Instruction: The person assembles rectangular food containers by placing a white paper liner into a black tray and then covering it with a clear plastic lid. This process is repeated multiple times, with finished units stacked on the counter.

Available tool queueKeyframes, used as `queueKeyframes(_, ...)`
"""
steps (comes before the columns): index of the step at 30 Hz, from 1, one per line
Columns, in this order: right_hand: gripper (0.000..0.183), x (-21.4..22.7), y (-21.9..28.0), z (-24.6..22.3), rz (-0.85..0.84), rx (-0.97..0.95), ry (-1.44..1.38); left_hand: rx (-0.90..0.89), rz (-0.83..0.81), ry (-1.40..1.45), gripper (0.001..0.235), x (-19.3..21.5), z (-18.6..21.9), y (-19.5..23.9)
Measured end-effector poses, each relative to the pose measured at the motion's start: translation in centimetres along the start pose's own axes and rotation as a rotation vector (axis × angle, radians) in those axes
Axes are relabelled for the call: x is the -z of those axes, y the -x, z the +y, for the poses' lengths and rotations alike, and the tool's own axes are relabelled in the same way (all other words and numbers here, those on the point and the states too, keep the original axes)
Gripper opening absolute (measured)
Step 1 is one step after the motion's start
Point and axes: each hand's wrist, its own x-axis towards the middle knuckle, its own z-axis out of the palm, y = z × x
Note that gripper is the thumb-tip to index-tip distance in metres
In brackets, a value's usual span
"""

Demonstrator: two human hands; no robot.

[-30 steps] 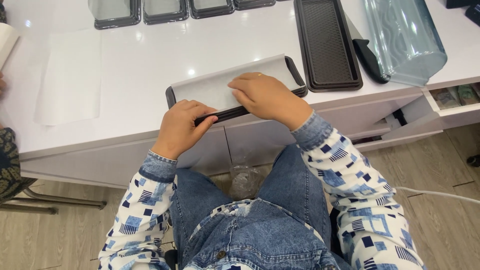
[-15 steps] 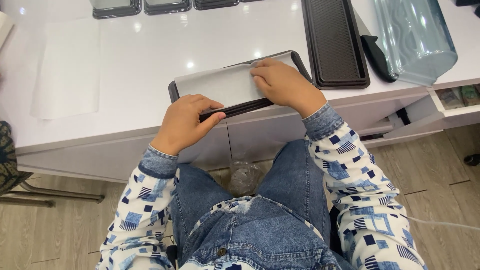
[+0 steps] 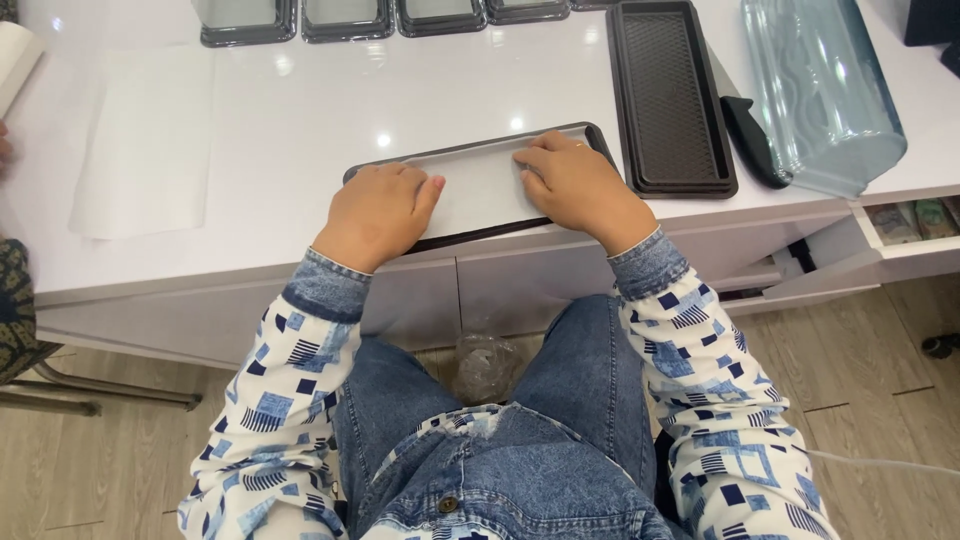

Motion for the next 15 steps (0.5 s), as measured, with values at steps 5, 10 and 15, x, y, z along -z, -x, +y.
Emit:
queueKeyframes(5,0.043,-1.2,-0.7,1.9,0.048,-0.046,0.119,0.105,0.027,-0.056,0.071,0.6,-0.5,1.3)
queueKeyframes(10,0.035,-1.3,2.8,1.6,0.219,0.14,0.109,-0.038,0.117,-0.009,0.06,1.3,0.7,4.5)
queueKeyframes(15,0.031,-1.8,5.6,-0.3,0.167,0.279,0.004,-0.223,0.139,0.033,0.045,0.4,2.7,7.2)
